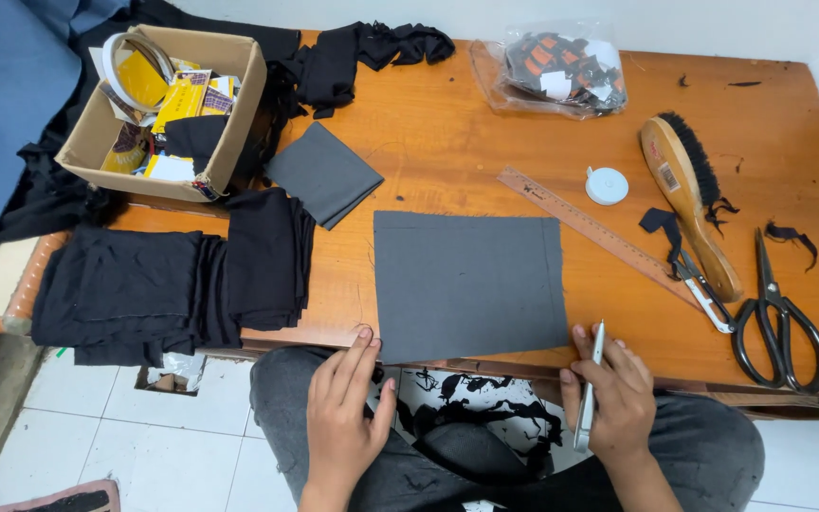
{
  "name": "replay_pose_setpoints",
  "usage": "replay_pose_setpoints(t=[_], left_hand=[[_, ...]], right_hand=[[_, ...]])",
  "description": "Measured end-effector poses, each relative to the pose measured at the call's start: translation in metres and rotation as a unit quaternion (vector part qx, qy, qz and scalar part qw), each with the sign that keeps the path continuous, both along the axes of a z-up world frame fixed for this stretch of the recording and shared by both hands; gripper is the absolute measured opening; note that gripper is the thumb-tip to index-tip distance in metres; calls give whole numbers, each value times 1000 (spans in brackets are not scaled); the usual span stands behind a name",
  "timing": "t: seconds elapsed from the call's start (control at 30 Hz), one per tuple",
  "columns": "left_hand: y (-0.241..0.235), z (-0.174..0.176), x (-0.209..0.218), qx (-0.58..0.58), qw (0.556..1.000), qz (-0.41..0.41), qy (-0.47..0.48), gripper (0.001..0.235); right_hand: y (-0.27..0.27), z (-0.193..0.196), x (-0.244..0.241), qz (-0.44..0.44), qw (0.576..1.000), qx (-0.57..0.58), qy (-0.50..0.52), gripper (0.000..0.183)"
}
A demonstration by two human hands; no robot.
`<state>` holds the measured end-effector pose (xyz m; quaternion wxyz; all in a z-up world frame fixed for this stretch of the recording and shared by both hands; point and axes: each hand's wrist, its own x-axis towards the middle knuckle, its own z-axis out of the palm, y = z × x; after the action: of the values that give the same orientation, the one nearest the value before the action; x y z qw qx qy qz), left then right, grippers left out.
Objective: The person measures and marks a piece of dark fabric using a ruler and a white pen. They then use scissors to cut the fabric along the marked lines.
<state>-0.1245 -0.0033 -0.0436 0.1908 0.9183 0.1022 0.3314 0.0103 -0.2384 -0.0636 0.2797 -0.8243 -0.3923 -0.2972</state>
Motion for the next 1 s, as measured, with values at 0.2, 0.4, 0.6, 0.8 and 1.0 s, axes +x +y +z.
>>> replay_pose_setpoints(t=[0.2, 0.4, 0.6, 0.8, 1.0], left_hand=[[7, -8, -3, -35, 998, -33, 29, 40], [10, -6, 1, -59, 997, -49, 4, 38], [10, -10, 3, -74, 996, -43, 1, 34], [9, -7, 5, -14, 1000, -3, -11, 31], [5, 14, 8, -19, 1000, 10, -18, 33]], right_hand=[[2, -3, 3, -14, 999, -1, -45, 8], [3, 0, 3, -9, 999, -6, -43, 6], [6, 2, 3, -17, 998, -7, -56, 7], [6, 8, 2, -16, 999, -15, -35, 10], [-48, 19, 37, -183, 967, -112, 134, 25]])
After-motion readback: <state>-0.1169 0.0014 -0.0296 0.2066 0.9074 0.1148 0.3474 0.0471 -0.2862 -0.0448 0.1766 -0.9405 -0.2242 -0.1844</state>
